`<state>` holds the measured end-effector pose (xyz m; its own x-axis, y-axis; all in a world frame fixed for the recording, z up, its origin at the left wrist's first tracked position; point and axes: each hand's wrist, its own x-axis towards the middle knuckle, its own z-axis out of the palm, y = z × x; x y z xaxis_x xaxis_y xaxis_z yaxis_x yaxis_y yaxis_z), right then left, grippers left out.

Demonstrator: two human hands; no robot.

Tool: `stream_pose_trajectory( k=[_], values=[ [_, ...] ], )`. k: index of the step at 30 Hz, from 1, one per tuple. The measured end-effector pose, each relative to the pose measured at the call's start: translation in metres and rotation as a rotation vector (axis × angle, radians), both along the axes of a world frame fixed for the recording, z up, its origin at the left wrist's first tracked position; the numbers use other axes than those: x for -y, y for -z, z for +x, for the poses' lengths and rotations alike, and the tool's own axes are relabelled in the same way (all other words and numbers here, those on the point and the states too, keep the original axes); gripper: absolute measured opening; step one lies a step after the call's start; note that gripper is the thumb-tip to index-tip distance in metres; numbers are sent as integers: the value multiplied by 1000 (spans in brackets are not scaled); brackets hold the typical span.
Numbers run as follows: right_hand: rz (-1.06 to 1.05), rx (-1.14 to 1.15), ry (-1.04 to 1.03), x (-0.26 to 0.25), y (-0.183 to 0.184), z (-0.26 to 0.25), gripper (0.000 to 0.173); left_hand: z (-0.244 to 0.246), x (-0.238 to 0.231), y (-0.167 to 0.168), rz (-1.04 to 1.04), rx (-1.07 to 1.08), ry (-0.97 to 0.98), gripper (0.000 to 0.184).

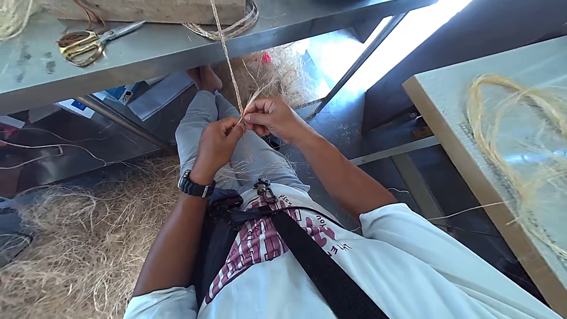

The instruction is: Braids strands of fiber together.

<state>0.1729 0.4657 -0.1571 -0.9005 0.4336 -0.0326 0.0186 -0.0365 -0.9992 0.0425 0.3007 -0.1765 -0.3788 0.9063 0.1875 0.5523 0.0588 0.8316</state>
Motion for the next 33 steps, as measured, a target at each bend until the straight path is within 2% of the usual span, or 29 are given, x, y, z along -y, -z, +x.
stream_pose_trajectory(
  k=[9, 11, 14, 22, 29, 33],
  values=[
    [-143, 46, 72, 0, -3, 2, 11, 0, -6, 4, -17, -79, 8, 32],
    [-114, 46, 78, 0, -2, 1, 11, 1, -4, 6, 5, -56, 8, 31],
    [-44, 60, 74, -1, -1, -3, 10, 5, -3, 6, 28, -7, -22, 18],
    [138, -6, 93, 7, 9, -16, 10, 4, 22, 3, 91, 91, -48, 23],
    [-11, 21, 32, 8, 10, -13, 14, -5, 25, 3, 0, 76, 20, 24],
    [30, 45, -39, -2, 6, -8, 12, -20, 14, -5, -18, 111, 51, 24]
  ],
)
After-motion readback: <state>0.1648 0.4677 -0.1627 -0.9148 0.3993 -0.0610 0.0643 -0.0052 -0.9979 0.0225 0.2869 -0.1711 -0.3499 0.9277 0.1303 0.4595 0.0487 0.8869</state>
